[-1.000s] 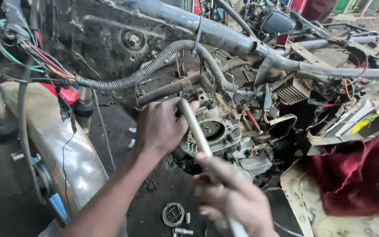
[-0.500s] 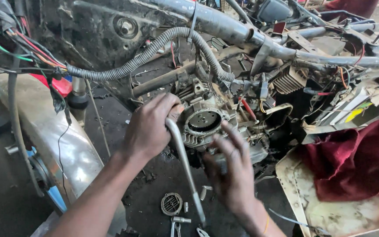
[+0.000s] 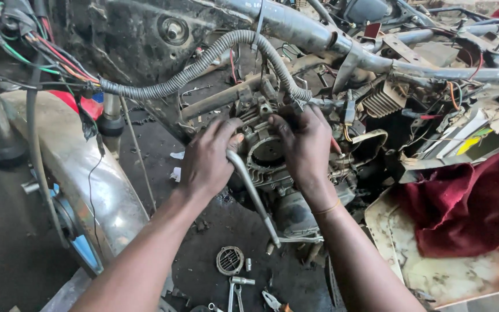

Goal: The person removes a circular metal cover from the motorcycle engine and places it on the floor. They then use a socket wrench to loosen and remove bolts from the engine casing, followed by hand-tightening of the bolts.

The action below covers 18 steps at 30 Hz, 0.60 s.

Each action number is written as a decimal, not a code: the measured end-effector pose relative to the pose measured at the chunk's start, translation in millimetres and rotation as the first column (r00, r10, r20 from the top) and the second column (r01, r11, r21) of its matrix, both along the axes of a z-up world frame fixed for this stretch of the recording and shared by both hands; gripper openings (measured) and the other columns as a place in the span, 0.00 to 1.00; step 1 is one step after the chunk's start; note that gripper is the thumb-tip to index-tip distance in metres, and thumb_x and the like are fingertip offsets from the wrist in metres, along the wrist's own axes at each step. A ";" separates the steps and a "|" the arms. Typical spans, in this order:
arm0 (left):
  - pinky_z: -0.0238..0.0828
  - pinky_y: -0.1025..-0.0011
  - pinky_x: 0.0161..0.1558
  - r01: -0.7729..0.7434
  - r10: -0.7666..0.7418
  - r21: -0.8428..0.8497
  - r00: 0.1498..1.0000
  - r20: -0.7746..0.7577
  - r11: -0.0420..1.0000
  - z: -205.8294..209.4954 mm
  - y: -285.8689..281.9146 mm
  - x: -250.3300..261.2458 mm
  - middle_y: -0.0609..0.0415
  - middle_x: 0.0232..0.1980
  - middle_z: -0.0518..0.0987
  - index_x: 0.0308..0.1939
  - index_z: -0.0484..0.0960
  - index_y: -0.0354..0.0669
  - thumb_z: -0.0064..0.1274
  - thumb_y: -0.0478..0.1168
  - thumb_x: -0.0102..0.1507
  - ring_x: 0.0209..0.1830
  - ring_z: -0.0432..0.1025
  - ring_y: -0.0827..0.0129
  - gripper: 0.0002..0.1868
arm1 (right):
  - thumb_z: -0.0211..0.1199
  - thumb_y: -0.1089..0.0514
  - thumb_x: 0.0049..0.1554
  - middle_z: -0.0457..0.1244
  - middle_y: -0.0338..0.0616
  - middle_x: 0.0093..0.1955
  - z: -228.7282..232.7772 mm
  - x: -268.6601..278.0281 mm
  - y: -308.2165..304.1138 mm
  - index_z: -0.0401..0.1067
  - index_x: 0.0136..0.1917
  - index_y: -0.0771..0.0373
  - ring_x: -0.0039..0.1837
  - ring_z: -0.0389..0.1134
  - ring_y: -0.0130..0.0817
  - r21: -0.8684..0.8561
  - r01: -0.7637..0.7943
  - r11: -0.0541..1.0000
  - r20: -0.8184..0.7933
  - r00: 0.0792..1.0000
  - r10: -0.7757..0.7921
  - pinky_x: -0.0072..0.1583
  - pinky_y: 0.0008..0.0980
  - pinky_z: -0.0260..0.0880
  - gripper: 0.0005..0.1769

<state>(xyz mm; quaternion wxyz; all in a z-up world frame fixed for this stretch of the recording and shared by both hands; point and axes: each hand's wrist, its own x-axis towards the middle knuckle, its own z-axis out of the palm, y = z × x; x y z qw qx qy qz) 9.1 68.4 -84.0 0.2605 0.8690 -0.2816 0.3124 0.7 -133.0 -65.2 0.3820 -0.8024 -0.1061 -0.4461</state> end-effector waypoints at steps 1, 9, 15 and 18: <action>0.80 0.51 0.36 0.012 -0.012 0.009 1.000 0.002 1.000 3.5 -2.3 -1.9 0.47 0.45 0.78 0.61 0.77 0.49 0.46 0.42 0.71 0.39 0.80 0.47 0.14 | 0.74 0.50 0.57 0.64 0.45 0.39 -0.8 2.1 -1.5 0.80 0.46 0.55 0.45 0.71 0.53 0.016 0.001 1.000 -0.028 1.000 0.000 0.50 0.42 0.70 0.09; 0.78 0.48 0.39 0.049 -0.048 -0.019 0.997 0.068 0.999 1.8 -9.6 19.2 0.50 0.43 0.80 0.55 0.79 0.50 0.47 0.44 0.71 0.38 0.79 0.46 0.11 | 0.68 0.49 0.61 0.62 0.49 0.39 -5.8 13.3 -13.8 0.79 0.41 0.54 0.46 0.70 0.57 0.024 -0.078 0.997 -0.096 0.992 0.080 0.51 0.42 0.69 0.10; 0.76 0.47 0.39 0.038 -0.036 -0.052 0.999 0.041 0.998 6.0 -16.3 20.8 0.50 0.37 0.79 0.45 0.79 0.50 0.48 0.47 0.71 0.36 0.79 0.45 0.08 | 0.67 0.49 0.61 0.62 0.51 0.37 -1.1 9.4 -15.4 0.79 0.45 0.52 0.47 0.70 0.59 -0.002 -0.092 0.996 -0.097 0.991 0.092 0.52 0.44 0.70 0.08; 0.74 0.41 0.39 -0.009 0.006 -0.074 0.999 -0.039 0.997 12.6 -20.3 11.3 0.43 0.37 0.79 0.44 0.77 0.45 0.48 0.48 0.71 0.37 0.77 0.37 0.11 | 0.67 0.50 0.61 0.62 0.56 0.36 -1.2 9.9 -18.0 0.79 0.42 0.56 0.45 0.70 0.61 -0.049 -0.084 0.995 -0.129 0.989 0.077 0.50 0.45 0.70 0.10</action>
